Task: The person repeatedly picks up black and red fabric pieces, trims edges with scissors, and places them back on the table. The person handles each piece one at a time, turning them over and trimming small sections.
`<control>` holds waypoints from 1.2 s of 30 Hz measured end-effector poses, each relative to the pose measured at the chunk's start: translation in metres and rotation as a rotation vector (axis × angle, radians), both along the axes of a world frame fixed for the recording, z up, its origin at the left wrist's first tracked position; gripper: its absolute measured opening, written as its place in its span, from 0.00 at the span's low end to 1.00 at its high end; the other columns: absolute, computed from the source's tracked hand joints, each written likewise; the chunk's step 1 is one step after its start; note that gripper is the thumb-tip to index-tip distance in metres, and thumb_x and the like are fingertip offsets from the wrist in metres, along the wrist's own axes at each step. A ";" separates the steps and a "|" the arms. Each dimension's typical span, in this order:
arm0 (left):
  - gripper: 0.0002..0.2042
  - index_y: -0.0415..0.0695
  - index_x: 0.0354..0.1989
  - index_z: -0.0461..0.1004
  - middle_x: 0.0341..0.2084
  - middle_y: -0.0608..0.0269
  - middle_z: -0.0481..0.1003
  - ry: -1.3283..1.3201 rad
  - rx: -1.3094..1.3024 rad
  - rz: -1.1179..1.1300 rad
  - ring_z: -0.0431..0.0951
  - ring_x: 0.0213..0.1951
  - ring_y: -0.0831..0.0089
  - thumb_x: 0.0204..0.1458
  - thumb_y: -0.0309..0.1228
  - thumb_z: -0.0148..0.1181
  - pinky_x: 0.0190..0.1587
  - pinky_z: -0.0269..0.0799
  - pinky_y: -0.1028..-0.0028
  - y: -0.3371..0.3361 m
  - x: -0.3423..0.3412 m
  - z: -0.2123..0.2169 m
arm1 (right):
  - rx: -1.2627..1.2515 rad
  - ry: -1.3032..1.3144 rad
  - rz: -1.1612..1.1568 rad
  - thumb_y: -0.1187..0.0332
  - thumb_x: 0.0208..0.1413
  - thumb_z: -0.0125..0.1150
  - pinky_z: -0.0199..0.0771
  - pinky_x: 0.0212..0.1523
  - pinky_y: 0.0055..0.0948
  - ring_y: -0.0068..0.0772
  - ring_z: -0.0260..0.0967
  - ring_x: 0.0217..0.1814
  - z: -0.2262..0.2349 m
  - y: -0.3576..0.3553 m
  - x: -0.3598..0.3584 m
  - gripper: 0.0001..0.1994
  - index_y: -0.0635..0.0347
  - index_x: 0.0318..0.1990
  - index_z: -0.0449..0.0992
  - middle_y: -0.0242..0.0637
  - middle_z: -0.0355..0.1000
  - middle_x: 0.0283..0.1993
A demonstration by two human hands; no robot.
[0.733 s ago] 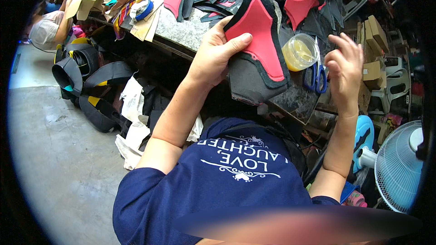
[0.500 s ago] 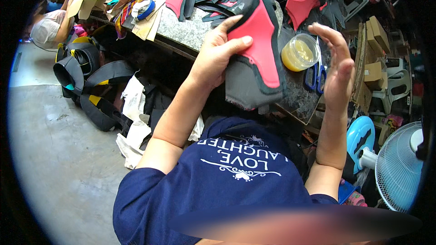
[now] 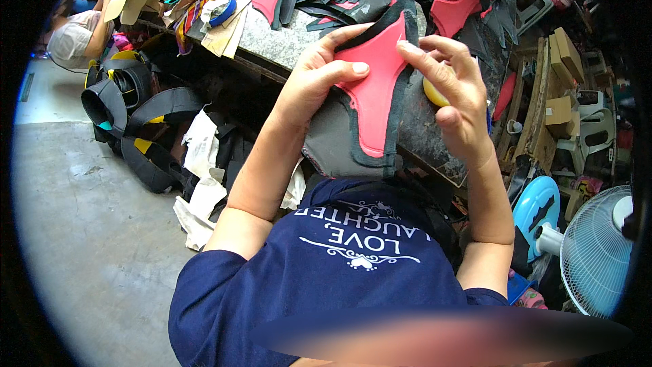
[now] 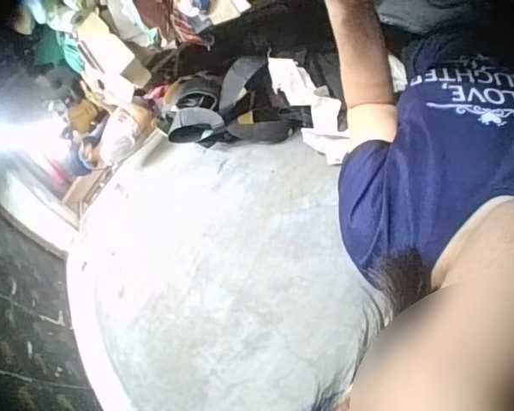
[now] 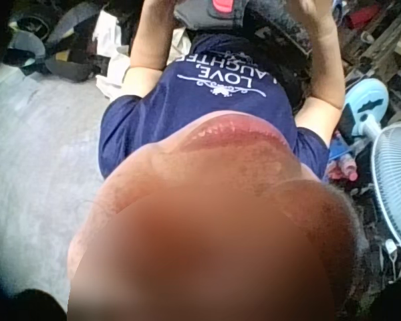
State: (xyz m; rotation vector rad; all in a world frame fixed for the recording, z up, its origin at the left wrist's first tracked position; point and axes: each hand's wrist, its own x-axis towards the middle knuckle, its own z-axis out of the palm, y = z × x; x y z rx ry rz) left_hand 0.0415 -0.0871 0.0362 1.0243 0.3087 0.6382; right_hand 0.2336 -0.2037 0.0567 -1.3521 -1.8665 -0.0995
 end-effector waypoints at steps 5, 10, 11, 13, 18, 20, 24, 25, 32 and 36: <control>0.30 0.35 0.61 0.65 0.48 0.57 0.75 0.019 -0.017 -0.099 0.76 0.46 0.77 0.46 0.27 0.62 0.54 0.70 0.78 0.002 0.001 -0.006 | -0.075 0.309 -0.016 0.34 0.63 0.27 0.64 0.49 0.30 0.37 0.66 0.42 -0.010 0.009 0.006 0.40 0.58 0.57 0.75 0.46 0.68 0.50; 0.30 0.35 0.59 0.67 0.47 0.58 0.76 0.004 -0.050 -0.071 0.76 0.46 0.77 0.44 0.28 0.62 0.55 0.69 0.78 0.007 -0.005 -0.005 | -0.240 0.467 0.045 0.34 0.63 0.25 0.64 0.48 0.27 0.27 0.66 0.43 -0.012 0.011 0.013 0.41 0.63 0.55 0.74 0.40 0.67 0.53; 0.29 0.36 0.59 0.68 0.46 0.59 0.76 0.031 -0.003 -0.053 0.76 0.46 0.77 0.45 0.27 0.62 0.54 0.69 0.78 0.008 -0.005 -0.005 | -0.199 0.489 0.017 0.32 0.62 0.24 0.64 0.48 0.27 0.27 0.66 0.44 -0.009 0.009 0.015 0.43 0.63 0.56 0.73 0.40 0.67 0.54; 0.28 0.36 0.59 0.68 0.46 0.59 0.76 0.038 -0.015 -0.089 0.76 0.45 0.78 0.45 0.26 0.62 0.53 0.69 0.79 0.009 -0.005 -0.005 | -0.157 0.517 -0.021 0.25 0.55 0.18 0.64 0.45 0.25 0.24 0.64 0.42 -0.005 0.007 0.015 0.50 0.62 0.59 0.70 0.37 0.67 0.55; 0.28 0.36 0.60 0.67 0.46 0.59 0.76 0.009 0.045 -0.061 0.76 0.44 0.78 0.46 0.26 0.61 0.52 0.69 0.80 0.011 -0.001 -0.009 | -0.474 0.644 0.190 0.20 0.48 0.14 0.58 0.35 0.22 0.23 0.59 0.34 -0.002 0.002 -0.006 0.58 0.63 0.61 0.69 0.33 0.64 0.44; 0.28 0.36 0.59 0.67 0.47 0.58 0.76 0.002 0.002 -0.035 0.77 0.45 0.77 0.46 0.26 0.60 0.52 0.70 0.78 0.014 -0.002 -0.009 | -0.456 0.547 0.283 0.23 0.53 0.14 0.57 0.34 0.22 0.22 0.59 0.32 -0.001 -0.003 -0.013 0.53 0.60 0.59 0.73 0.34 0.65 0.41; 0.27 0.35 0.59 0.67 0.46 0.57 0.76 0.031 0.033 -0.052 0.77 0.45 0.77 0.47 0.26 0.60 0.53 0.70 0.78 0.015 -0.004 -0.006 | -0.425 0.547 0.216 0.20 0.49 0.13 0.57 0.33 0.22 0.22 0.59 0.32 0.009 -0.002 0.000 0.57 0.65 0.56 0.74 0.37 0.66 0.43; 0.27 0.35 0.59 0.67 0.46 0.57 0.76 0.040 0.042 -0.057 0.77 0.45 0.77 0.47 0.26 0.60 0.53 0.70 0.78 0.014 -0.003 -0.006 | -0.337 0.565 0.157 0.21 0.49 0.13 0.58 0.33 0.22 0.22 0.59 0.32 0.009 0.000 0.003 0.57 0.64 0.57 0.73 0.37 0.67 0.44; 0.25 0.36 0.58 0.68 0.44 0.56 0.77 -0.009 -0.011 0.003 0.79 0.41 0.75 0.48 0.27 0.59 0.47 0.76 0.78 0.022 0.000 -0.015 | -0.014 -0.105 0.016 0.28 0.54 0.35 0.71 0.27 0.30 0.36 0.71 0.28 -0.010 0.006 -0.005 0.37 0.41 0.58 0.76 0.37 0.71 0.41; 0.12 0.38 0.46 0.68 0.30 0.60 0.76 -0.196 -0.298 -0.180 0.78 0.27 0.77 0.56 0.30 0.53 0.27 0.72 0.80 0.047 0.002 -0.038 | -0.165 0.156 0.145 0.29 0.57 0.29 0.67 0.46 0.32 0.37 0.70 0.44 -0.008 0.009 0.010 0.42 0.55 0.53 0.78 0.43 0.71 0.48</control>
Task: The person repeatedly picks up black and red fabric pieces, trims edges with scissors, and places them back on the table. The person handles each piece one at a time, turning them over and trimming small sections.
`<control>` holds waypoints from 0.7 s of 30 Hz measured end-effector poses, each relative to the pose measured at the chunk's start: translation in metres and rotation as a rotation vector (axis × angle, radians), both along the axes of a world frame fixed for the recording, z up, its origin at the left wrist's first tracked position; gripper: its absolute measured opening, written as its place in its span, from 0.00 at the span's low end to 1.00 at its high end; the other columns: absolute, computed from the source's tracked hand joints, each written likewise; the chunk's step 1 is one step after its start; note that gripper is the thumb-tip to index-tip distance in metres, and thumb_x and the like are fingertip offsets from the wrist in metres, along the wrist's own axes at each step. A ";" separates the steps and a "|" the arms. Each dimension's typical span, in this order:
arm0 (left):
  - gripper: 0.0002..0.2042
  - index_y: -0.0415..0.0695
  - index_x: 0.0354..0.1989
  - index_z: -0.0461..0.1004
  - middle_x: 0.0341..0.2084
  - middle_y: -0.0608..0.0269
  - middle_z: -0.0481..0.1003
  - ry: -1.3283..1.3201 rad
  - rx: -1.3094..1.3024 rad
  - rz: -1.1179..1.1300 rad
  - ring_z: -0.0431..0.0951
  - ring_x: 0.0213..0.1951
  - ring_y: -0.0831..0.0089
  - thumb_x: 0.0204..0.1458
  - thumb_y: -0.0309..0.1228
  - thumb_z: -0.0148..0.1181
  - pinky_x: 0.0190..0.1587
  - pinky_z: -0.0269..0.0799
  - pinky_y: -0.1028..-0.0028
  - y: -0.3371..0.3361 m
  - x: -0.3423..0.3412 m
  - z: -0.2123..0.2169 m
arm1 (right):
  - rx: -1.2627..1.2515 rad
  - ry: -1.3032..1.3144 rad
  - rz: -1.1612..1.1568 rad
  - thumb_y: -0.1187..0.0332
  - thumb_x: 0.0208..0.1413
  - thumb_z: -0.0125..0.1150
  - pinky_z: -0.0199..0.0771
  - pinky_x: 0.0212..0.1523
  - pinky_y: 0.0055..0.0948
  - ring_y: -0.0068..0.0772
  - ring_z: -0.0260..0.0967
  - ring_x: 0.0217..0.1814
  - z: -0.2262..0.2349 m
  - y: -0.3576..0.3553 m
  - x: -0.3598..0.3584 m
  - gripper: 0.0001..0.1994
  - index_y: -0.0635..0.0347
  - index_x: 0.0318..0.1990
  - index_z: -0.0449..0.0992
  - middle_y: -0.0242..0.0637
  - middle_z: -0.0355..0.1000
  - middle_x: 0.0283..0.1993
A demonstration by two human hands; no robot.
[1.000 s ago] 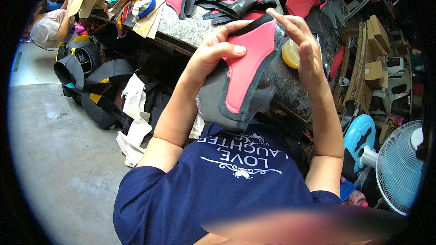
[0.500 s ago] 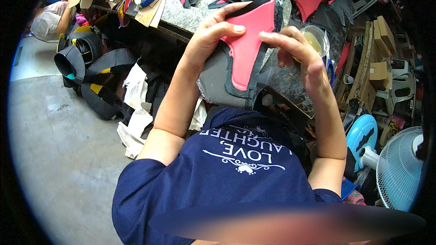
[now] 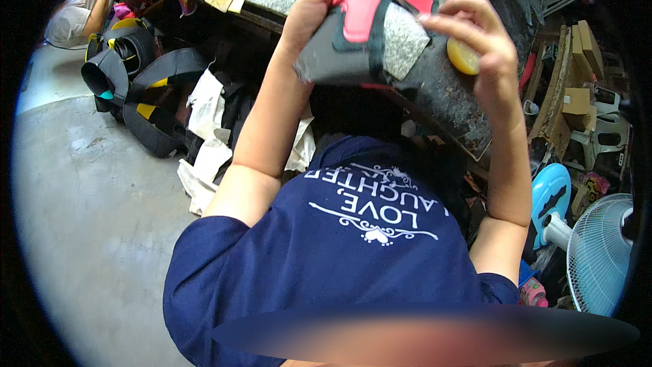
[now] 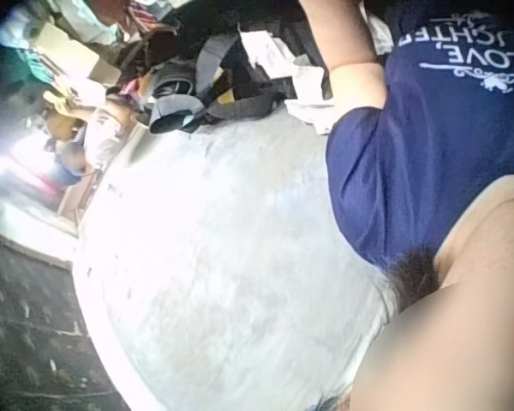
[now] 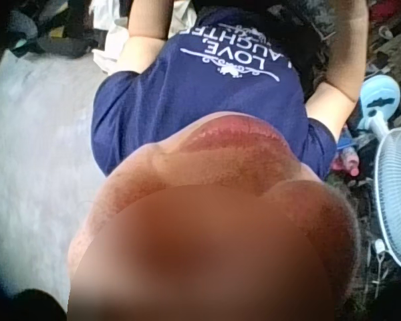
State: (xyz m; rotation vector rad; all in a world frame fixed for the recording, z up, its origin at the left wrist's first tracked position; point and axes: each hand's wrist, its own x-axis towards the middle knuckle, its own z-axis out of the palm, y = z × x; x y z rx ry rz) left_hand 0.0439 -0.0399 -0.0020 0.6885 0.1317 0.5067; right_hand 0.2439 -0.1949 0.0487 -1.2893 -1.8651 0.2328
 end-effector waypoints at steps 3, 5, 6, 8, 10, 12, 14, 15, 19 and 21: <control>0.19 0.35 0.47 0.71 0.38 0.52 0.78 -0.191 -0.196 -0.264 0.80 0.38 0.66 0.57 0.39 0.54 0.42 0.75 0.70 0.014 0.002 -0.013 | -0.208 0.286 0.103 0.31 0.57 0.33 0.63 0.62 0.40 0.43 0.68 0.61 -0.004 0.003 0.005 0.43 0.59 0.66 0.61 0.52 0.69 0.59; 0.15 0.32 0.45 0.75 0.39 0.49 0.80 0.002 -0.338 -0.090 0.82 0.39 0.60 0.55 0.31 0.53 0.50 0.77 0.62 0.017 0.001 -0.016 | -0.339 0.432 0.196 0.41 0.55 0.46 0.63 0.62 0.43 0.44 0.69 0.60 -0.013 0.001 -0.003 0.41 0.60 0.70 0.52 0.51 0.69 0.60; 0.16 0.32 0.46 0.75 0.38 0.49 0.80 -0.003 -0.342 -0.037 0.82 0.39 0.60 0.56 0.33 0.52 0.50 0.77 0.62 0.015 0.002 -0.017 | -0.404 0.509 0.223 0.46 0.53 0.52 0.64 0.62 0.43 0.44 0.71 0.58 -0.019 -0.001 -0.012 0.43 0.61 0.71 0.49 0.49 0.69 0.60; 0.17 0.33 0.47 0.74 0.40 0.49 0.80 -0.048 -0.268 0.073 0.82 0.40 0.59 0.56 0.34 0.51 0.51 0.76 0.61 0.021 0.004 -0.012 | -0.404 0.550 0.279 0.62 0.51 0.57 0.67 0.56 0.34 0.35 0.71 0.51 -0.026 -0.009 -0.025 0.42 0.59 0.73 0.45 0.48 0.71 0.54; 0.17 0.34 0.48 0.74 0.39 0.49 0.80 -0.044 -0.314 0.099 0.81 0.39 0.58 0.57 0.33 0.49 0.51 0.75 0.60 0.026 0.002 -0.008 | -0.574 0.713 0.241 0.75 0.51 0.59 0.69 0.50 0.27 0.27 0.71 0.46 -0.029 -0.015 -0.031 0.44 0.56 0.74 0.41 0.45 0.73 0.48; 0.21 0.35 0.52 0.71 0.42 0.49 0.78 -0.068 -0.318 0.112 0.80 0.42 0.59 0.56 0.39 0.49 0.52 0.74 0.61 0.033 0.001 -0.006 | -0.516 0.743 0.166 0.77 0.51 0.59 0.68 0.44 0.21 0.21 0.69 0.42 -0.028 -0.021 -0.031 0.45 0.56 0.74 0.40 0.36 0.72 0.40; 0.26 0.36 0.55 0.68 0.45 0.48 0.76 -0.105 -0.323 0.122 0.78 0.46 0.61 0.55 0.45 0.49 0.53 0.73 0.62 0.039 0.001 -0.007 | -0.482 0.830 0.139 0.77 0.51 0.61 0.67 0.43 0.19 0.19 0.68 0.40 -0.025 -0.027 -0.028 0.45 0.56 0.74 0.40 0.35 0.71 0.39; 0.29 0.37 0.56 0.67 0.47 0.48 0.75 -0.133 -0.329 0.128 0.77 0.47 0.61 0.55 0.49 0.49 0.54 0.73 0.63 0.041 0.002 -0.008 | -0.439 0.846 0.126 0.77 0.50 0.61 0.67 0.42 0.16 0.17 0.67 0.39 -0.026 -0.029 -0.028 0.44 0.56 0.73 0.43 0.32 0.71 0.37; 0.39 0.39 0.63 0.62 0.53 0.48 0.71 -0.314 -0.358 0.144 0.73 0.54 0.64 0.54 0.62 0.49 0.56 0.71 0.65 0.017 0.009 -0.011 | -0.344 0.867 -0.037 0.79 0.52 0.61 0.71 0.46 0.19 0.19 0.70 0.41 -0.025 -0.033 -0.023 0.40 0.56 0.72 0.49 0.33 0.72 0.39; 0.46 0.41 0.65 0.59 0.56 0.49 0.69 -0.276 -0.260 0.136 0.70 0.58 0.63 0.50 0.69 0.46 0.58 0.68 0.63 -0.014 0.011 -0.012 | -0.233 0.835 -0.124 0.80 0.53 0.60 0.72 0.47 0.20 0.19 0.71 0.42 -0.025 -0.032 -0.021 0.39 0.56 0.71 0.50 0.33 0.73 0.39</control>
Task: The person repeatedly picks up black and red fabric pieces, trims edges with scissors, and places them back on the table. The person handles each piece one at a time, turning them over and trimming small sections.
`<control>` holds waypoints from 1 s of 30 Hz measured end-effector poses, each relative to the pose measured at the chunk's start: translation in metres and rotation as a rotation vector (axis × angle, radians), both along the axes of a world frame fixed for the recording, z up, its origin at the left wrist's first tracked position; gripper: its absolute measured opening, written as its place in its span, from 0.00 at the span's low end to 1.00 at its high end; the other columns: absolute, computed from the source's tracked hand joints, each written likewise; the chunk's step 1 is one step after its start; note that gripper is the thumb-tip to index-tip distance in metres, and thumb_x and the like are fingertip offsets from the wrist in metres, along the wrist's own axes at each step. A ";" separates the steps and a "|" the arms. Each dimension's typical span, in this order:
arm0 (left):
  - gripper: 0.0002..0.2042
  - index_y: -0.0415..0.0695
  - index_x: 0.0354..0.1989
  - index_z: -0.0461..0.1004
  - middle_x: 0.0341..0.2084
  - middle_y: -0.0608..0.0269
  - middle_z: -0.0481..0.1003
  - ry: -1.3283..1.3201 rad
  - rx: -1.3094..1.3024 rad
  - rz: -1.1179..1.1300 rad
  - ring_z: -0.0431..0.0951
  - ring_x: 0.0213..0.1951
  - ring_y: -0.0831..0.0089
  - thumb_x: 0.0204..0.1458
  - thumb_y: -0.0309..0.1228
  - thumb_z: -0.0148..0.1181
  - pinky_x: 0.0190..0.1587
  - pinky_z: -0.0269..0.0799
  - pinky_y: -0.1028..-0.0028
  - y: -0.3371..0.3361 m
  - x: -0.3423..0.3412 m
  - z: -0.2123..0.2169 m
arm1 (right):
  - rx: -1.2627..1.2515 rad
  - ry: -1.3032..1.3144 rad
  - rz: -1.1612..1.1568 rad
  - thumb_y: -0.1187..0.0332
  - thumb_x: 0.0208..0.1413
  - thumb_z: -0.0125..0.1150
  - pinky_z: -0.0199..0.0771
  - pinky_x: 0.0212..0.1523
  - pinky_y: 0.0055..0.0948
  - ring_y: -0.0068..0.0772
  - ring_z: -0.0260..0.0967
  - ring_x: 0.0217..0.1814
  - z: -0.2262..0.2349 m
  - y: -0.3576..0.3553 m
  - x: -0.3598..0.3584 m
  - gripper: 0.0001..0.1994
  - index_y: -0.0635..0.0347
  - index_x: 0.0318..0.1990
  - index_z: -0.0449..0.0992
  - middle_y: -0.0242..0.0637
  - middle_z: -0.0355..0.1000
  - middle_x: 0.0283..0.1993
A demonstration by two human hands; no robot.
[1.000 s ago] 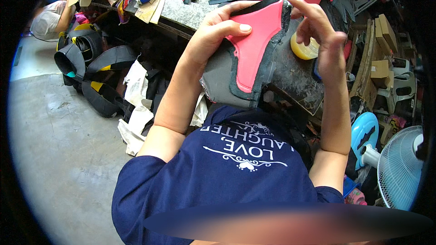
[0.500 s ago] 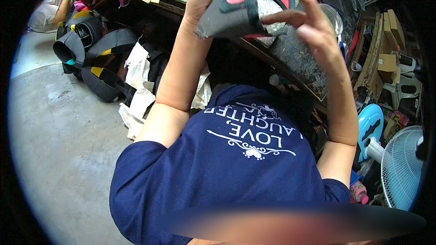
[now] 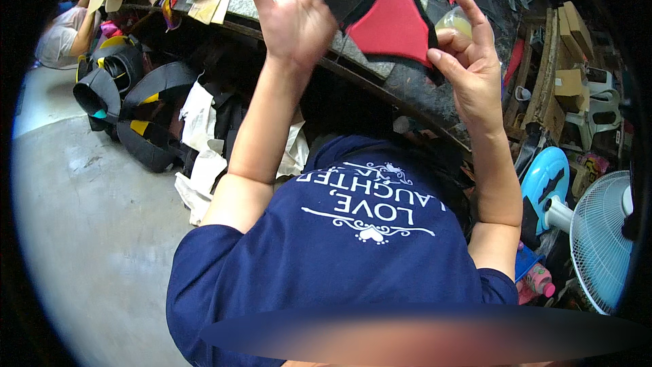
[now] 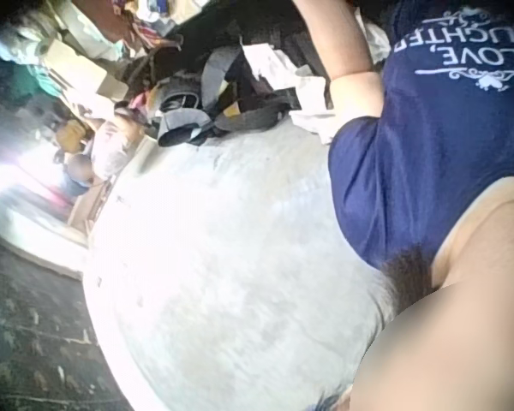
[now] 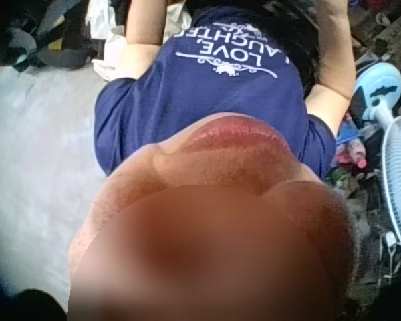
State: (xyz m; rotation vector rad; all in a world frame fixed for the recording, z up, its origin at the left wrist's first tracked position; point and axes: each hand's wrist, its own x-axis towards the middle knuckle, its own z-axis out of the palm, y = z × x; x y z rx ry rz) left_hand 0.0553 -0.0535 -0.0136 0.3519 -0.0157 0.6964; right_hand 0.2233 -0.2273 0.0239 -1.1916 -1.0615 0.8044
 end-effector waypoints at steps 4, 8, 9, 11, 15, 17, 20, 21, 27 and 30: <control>0.48 0.43 0.65 0.59 0.58 0.59 0.68 0.146 0.496 -0.013 0.69 0.59 0.64 0.45 0.71 0.53 0.56 0.69 0.57 -0.062 0.007 0.002 | 0.041 -0.039 -0.066 0.82 0.54 0.59 0.73 0.48 0.19 0.18 0.71 0.42 0.000 0.001 0.000 0.37 0.56 0.70 0.52 0.31 0.73 0.40; 0.17 0.39 0.48 0.74 0.41 0.62 0.78 0.595 0.554 0.193 0.77 0.43 0.76 0.52 0.32 0.66 0.49 0.72 0.73 -0.066 0.007 0.013 | -0.003 -0.156 -0.006 0.83 0.54 0.57 0.71 0.44 0.17 0.17 0.69 0.41 0.004 -0.001 -0.002 0.38 0.56 0.71 0.49 0.32 0.71 0.39; 0.14 0.38 0.46 0.75 0.39 0.63 0.78 0.613 0.580 0.235 0.77 0.40 0.77 0.53 0.31 0.65 0.47 0.73 0.75 -0.061 0.008 0.016 | -0.005 -0.194 0.021 0.83 0.54 0.57 0.71 0.43 0.17 0.16 0.69 0.41 0.007 -0.001 -0.001 0.38 0.56 0.72 0.48 0.33 0.71 0.39; 0.11 0.38 0.43 0.76 0.35 0.65 0.79 0.626 0.573 0.284 0.78 0.37 0.79 0.53 0.28 0.64 0.45 0.73 0.77 -0.056 0.009 0.020 | -0.004 -0.386 -0.002 0.78 0.56 0.56 0.70 0.45 0.20 0.19 0.70 0.43 0.017 -0.001 0.006 0.30 0.57 0.68 0.58 0.36 0.74 0.43; 0.09 0.38 0.42 0.76 0.34 0.65 0.79 0.587 0.501 0.289 0.78 0.36 0.79 0.54 0.26 0.62 0.42 0.74 0.77 -0.055 0.010 0.027 | 0.107 -1.029 -0.133 0.44 0.66 0.38 0.58 0.65 0.40 0.41 0.63 0.63 0.048 0.003 0.036 0.29 0.56 0.54 0.77 0.45 0.71 0.58; 0.09 0.38 0.43 0.75 0.35 0.66 0.78 0.579 0.479 0.270 0.78 0.36 0.77 0.54 0.23 0.59 0.42 0.75 0.75 -0.054 0.011 0.033 | 0.283 -1.001 -0.099 0.40 0.65 0.34 0.57 0.64 0.41 0.46 0.62 0.61 0.048 0.001 0.033 0.31 0.52 0.52 0.79 0.45 0.69 0.59; 0.13 0.37 0.48 0.72 0.39 0.62 0.77 0.442 0.335 0.274 0.79 0.38 0.74 0.53 0.20 0.58 0.44 0.78 0.72 -0.056 0.016 0.043 | 0.123 -1.345 -0.094 0.28 0.56 0.29 0.47 0.68 0.52 0.53 0.56 0.66 0.038 -0.006 0.020 0.39 0.42 0.57 0.77 0.45 0.62 0.65; 0.13 0.37 0.48 0.72 0.40 0.60 0.78 0.463 0.300 0.325 0.80 0.39 0.73 0.53 0.19 0.59 0.43 0.78 0.72 -0.055 0.016 0.048 | 0.094 -1.406 -0.101 0.26 0.55 0.25 0.41 0.70 0.53 0.52 0.52 0.70 0.032 -0.008 0.015 0.43 0.45 0.56 0.77 0.46 0.60 0.67; 0.19 0.35 0.52 0.68 0.41 0.57 0.77 0.467 0.425 0.322 0.80 0.41 0.69 0.50 0.19 0.60 0.46 0.77 0.70 -0.040 -0.013 0.074 | 0.141 -0.553 0.094 0.30 0.60 0.25 0.59 0.62 0.46 0.46 0.67 0.58 0.033 0.007 0.031 0.42 0.56 0.57 0.74 0.50 0.73 0.52; 0.27 0.36 0.58 0.65 0.47 0.58 0.76 0.534 0.606 0.215 0.76 0.48 0.71 0.47 0.20 0.66 0.54 0.71 0.69 -0.051 -0.019 0.074 | -0.042 0.226 0.338 0.34 0.63 0.28 0.69 0.56 0.41 0.40 0.72 0.53 0.050 0.036 0.039 0.39 0.57 0.68 0.56 0.48 0.74 0.50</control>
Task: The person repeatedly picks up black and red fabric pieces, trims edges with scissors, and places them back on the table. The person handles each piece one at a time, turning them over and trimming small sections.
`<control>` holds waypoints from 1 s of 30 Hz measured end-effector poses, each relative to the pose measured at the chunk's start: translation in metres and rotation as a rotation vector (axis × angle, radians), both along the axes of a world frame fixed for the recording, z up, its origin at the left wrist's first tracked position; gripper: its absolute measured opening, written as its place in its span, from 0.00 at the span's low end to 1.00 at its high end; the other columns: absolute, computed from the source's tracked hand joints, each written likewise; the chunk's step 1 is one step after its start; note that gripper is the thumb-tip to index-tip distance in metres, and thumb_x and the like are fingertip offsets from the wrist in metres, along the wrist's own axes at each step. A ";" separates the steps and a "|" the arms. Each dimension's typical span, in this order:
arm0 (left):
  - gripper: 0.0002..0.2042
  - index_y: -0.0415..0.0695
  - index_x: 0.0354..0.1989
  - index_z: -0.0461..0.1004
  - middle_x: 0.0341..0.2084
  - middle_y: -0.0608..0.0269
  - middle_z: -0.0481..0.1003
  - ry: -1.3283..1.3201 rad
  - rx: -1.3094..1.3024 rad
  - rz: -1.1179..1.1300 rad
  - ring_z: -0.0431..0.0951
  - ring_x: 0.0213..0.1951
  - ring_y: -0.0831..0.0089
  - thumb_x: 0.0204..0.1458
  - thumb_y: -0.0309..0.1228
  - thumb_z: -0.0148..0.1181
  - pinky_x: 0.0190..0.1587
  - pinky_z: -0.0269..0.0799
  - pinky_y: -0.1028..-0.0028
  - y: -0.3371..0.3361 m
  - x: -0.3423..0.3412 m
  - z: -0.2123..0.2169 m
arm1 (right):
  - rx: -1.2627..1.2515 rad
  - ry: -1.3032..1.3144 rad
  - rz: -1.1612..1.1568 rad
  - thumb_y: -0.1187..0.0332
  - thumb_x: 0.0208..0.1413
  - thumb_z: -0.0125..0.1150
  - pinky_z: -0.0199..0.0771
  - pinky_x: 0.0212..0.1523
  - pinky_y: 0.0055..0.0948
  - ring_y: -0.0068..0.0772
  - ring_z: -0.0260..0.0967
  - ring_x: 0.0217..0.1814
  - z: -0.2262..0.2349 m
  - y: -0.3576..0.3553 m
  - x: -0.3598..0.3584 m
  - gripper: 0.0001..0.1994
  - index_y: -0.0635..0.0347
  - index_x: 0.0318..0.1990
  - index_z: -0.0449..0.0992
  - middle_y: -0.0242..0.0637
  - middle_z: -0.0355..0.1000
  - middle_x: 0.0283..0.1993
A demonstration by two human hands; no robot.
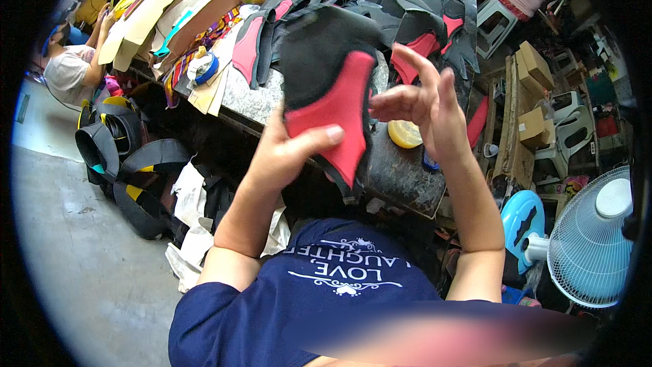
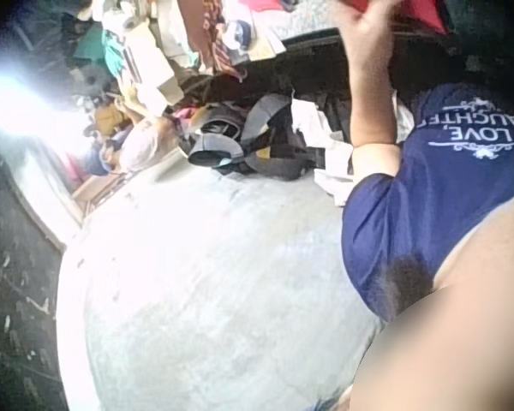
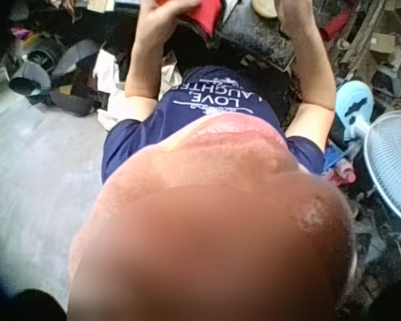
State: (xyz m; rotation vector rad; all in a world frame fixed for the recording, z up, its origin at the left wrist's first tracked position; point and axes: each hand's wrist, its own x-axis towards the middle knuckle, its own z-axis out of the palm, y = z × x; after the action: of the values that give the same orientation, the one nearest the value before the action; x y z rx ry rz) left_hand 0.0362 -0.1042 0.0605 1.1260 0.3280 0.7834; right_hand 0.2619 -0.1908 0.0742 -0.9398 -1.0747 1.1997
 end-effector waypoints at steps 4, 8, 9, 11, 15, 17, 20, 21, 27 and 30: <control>0.28 0.39 0.58 0.66 0.49 0.60 0.74 0.143 0.147 -0.180 0.75 0.48 0.74 0.47 0.22 0.68 0.54 0.70 0.71 -0.004 0.015 -0.005 | 0.065 0.093 -0.267 0.52 0.64 0.46 0.73 0.54 0.31 0.32 0.73 0.52 0.036 0.037 0.002 0.32 0.60 0.70 0.52 0.43 0.68 0.59; 0.24 0.39 0.55 0.68 0.45 0.61 0.76 0.115 0.124 -0.157 0.75 0.47 0.75 0.49 0.27 0.68 0.53 0.71 0.71 0.030 0.052 -0.005 | 0.117 0.115 -0.362 0.84 0.46 0.51 0.69 0.43 0.20 0.22 0.68 0.43 0.080 0.069 0.029 0.43 0.60 0.73 0.42 0.37 0.69 0.44; 0.24 0.38 0.55 0.68 0.45 0.60 0.77 0.144 0.133 -0.154 0.76 0.46 0.76 0.50 0.28 0.67 0.52 0.71 0.71 0.040 0.064 -0.005 | 0.144 -0.027 -0.358 0.81 0.43 0.51 0.72 0.48 0.25 0.30 0.68 0.52 0.089 0.078 0.041 0.45 0.60 0.73 0.41 0.44 0.68 0.53; 0.23 0.38 0.55 0.68 0.44 0.60 0.77 0.003 0.141 -0.090 0.76 0.45 0.76 0.51 0.30 0.65 0.50 0.73 0.71 0.058 0.090 -0.004 | 0.151 -0.205 -0.445 0.80 0.44 0.51 0.73 0.50 0.26 0.31 0.68 0.53 0.102 0.093 0.067 0.45 0.59 0.73 0.40 0.45 0.68 0.55; 0.25 0.36 0.61 0.60 0.48 0.55 0.74 -0.303 0.229 -0.025 0.78 0.45 0.73 0.54 0.23 0.60 0.46 0.76 0.74 0.114 0.156 0.003 | 0.254 -0.144 -0.403 0.76 0.49 0.56 0.70 0.54 0.22 0.31 0.68 0.54 0.106 0.119 0.134 0.47 0.50 0.74 0.35 0.45 0.68 0.57; 0.31 0.33 0.60 0.61 0.47 0.52 0.74 -0.081 0.312 0.102 0.76 0.47 0.72 0.48 0.26 0.65 0.49 0.74 0.73 0.147 0.191 0.005 | 0.242 -0.139 -0.489 0.73 0.51 0.61 0.70 0.56 0.23 0.34 0.68 0.57 0.092 0.134 0.170 0.48 0.49 0.74 0.33 0.45 0.66 0.61; 0.33 0.29 0.59 0.60 0.43 0.42 0.74 0.261 0.663 0.403 0.77 0.44 0.57 0.43 0.26 0.65 0.51 0.73 0.64 0.168 0.228 -0.010 | 0.283 -0.283 -0.640 0.68 0.54 0.67 0.76 0.49 0.38 0.36 0.72 0.52 0.046 0.163 0.216 0.41 0.58 0.71 0.47 0.45 0.68 0.57; 0.33 0.29 0.59 0.60 0.42 0.39 0.73 0.416 0.873 0.483 0.75 0.45 0.50 0.42 0.27 0.64 0.53 0.71 0.60 0.169 0.232 -0.016 | 0.180 -0.375 -0.745 0.67 0.51 0.70 0.77 0.48 0.39 0.38 0.71 0.53 0.024 0.164 0.230 0.45 0.57 0.72 0.44 0.46 0.68 0.57; 0.24 0.40 0.53 0.70 0.54 0.37 0.65 0.256 1.130 0.560 0.65 0.59 0.45 0.45 0.30 0.65 0.64 0.60 0.60 0.124 0.199 -0.048 | -0.337 -1.217 -1.278 0.45 0.34 0.77 0.62 0.63 0.45 0.56 0.64 0.63 -0.054 0.162 0.282 0.51 0.54 0.66 0.59 0.60 0.67 0.60; 0.18 0.42 0.49 0.74 0.53 0.42 0.67 0.183 1.196 0.639 0.67 0.58 0.47 0.47 0.27 0.64 0.62 0.62 0.60 0.128 0.164 -0.047 | -0.216 -0.943 -1.034 0.64 0.48 0.66 0.78 0.33 0.34 0.36 0.76 0.32 -0.042 0.158 0.278 0.30 0.55 0.61 0.64 0.46 0.75 0.42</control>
State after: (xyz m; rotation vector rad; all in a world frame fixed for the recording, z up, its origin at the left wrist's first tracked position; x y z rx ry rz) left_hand 0.2002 0.0239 0.0138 2.2760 0.3801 1.5309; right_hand 0.5401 -0.0330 0.0321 -1.9965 -0.9024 -0.0486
